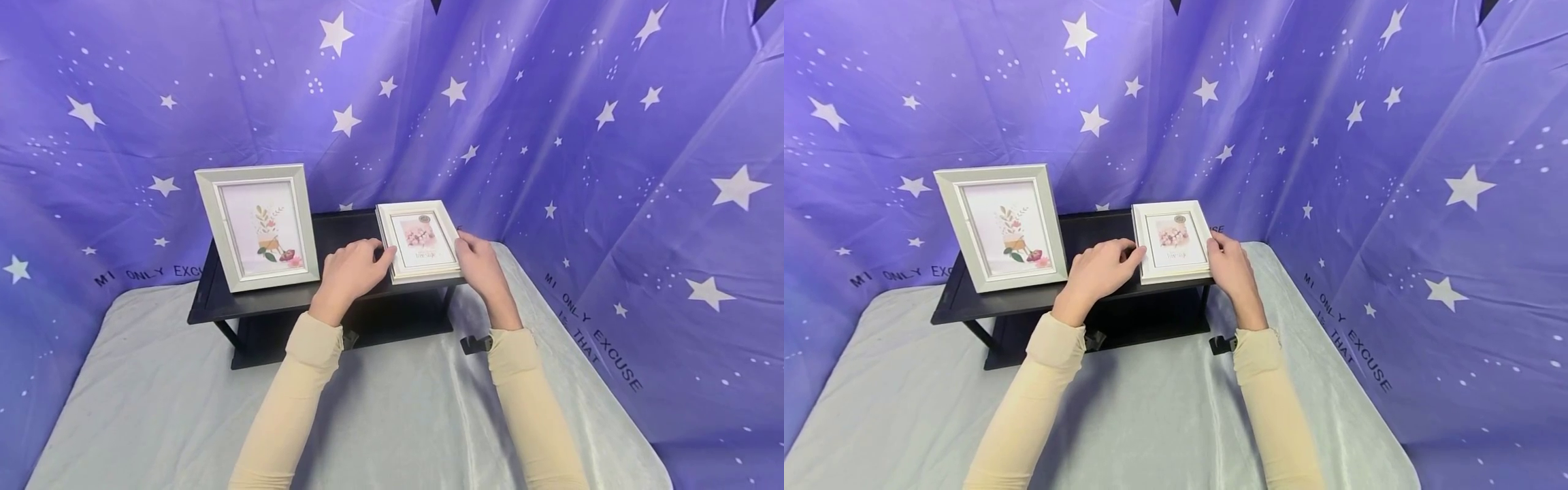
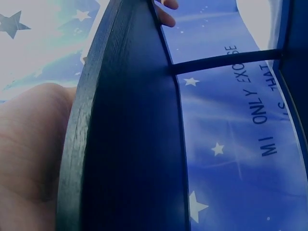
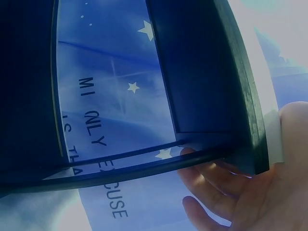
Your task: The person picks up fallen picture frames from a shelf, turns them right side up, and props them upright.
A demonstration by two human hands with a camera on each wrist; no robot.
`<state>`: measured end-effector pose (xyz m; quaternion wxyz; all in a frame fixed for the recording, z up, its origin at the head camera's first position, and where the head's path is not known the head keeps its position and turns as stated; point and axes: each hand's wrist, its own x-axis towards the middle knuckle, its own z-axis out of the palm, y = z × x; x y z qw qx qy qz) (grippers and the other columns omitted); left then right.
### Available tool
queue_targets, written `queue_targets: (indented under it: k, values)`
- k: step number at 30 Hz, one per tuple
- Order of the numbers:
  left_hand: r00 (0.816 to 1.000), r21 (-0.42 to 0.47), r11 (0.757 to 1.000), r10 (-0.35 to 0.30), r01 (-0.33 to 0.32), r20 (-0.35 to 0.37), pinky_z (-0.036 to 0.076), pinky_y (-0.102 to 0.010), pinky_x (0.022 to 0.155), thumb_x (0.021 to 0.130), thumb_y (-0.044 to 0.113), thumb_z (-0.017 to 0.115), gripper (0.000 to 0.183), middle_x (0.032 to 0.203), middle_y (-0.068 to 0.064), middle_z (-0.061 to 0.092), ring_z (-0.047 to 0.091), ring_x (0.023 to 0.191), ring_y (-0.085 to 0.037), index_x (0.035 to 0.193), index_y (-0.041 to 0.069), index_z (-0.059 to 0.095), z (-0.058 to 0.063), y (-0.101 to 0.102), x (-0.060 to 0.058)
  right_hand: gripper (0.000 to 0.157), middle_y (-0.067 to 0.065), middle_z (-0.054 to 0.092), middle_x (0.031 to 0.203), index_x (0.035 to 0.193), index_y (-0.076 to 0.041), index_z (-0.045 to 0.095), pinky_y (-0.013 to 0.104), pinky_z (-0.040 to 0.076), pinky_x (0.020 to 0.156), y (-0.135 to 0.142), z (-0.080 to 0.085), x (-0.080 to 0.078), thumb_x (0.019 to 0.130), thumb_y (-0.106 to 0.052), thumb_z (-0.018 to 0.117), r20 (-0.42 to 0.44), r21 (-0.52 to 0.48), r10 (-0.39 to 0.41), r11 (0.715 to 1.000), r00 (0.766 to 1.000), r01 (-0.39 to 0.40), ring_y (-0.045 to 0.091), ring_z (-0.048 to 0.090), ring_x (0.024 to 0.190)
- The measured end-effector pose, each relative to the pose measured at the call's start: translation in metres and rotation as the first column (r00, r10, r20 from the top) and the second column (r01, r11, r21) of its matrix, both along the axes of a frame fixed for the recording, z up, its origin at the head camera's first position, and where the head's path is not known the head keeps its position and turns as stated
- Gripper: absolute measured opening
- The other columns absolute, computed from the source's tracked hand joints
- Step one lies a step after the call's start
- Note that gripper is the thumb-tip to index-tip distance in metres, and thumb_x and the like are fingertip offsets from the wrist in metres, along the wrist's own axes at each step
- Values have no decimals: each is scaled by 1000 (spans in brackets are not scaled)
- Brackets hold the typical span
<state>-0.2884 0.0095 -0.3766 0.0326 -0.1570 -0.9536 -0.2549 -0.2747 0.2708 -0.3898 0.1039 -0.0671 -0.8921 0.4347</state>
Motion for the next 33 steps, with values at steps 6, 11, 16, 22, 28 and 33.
queue_targets:
  k: [6,11,16,22,28,33]
  values:
    - [1000,46,999,6,-6,-14,54,-52,82,108,56,51,55,104,-3,76,71,92,-28,143,18,69,0,2,-2,58,16,52,164,159,-7,53,50,31,130,1,1,-1,111,-36,41,-1,-6,-7,1000,1000,7,33,43,157]
    - [1000,75,997,-22,22,-1,51,-48,78,109,53,50,52,86,-1,65,66,86,-26,139,15,70,-2,4,-5,56,17,51,164,158,-7,53,51,32,130,3,1,0,111,-35,43,2,1,-13,1000,1000,13,34,44,157]
    - [999,94,994,-52,51,6,48,-44,74,109,53,52,50,82,-1,60,64,85,-25,132,13,70,-6,2,-8,55,19,49,166,158,-7,53,51,26,132,3,0,0,111,-34,45,-3,16,-8,1000,1000,8,36,37,161]
    - [998,125,990,-59,62,-23,43,-41,64,108,53,53,40,76,-2,57,61,77,-24,104,18,71,-19,3,-20,55,15,53,162,157,-6,54,52,31,129,1,-1,0,111,-34,45,-25,26,-21,999,999,21,35,43,156]
    - [997,180,981,-66,71,-37,42,-41,65,108,50,54,41,80,-1,60,60,79,-24,113,14,72,-11,3,-13,54,12,54,162,158,-9,55,51,32,129,1,1,-1,110,-34,47,-43,33,-34,999,999,35,32,44,156]
    - [998,237,970,-55,59,-23,46,-42,72,109,44,57,41,92,-4,66,62,87,-25,131,11,70,-3,3,-2,54,11,58,159,157,-13,56,51,31,128,1,1,-1,109,-35,47,-72,41,-39,998,997,42,33,46,154]
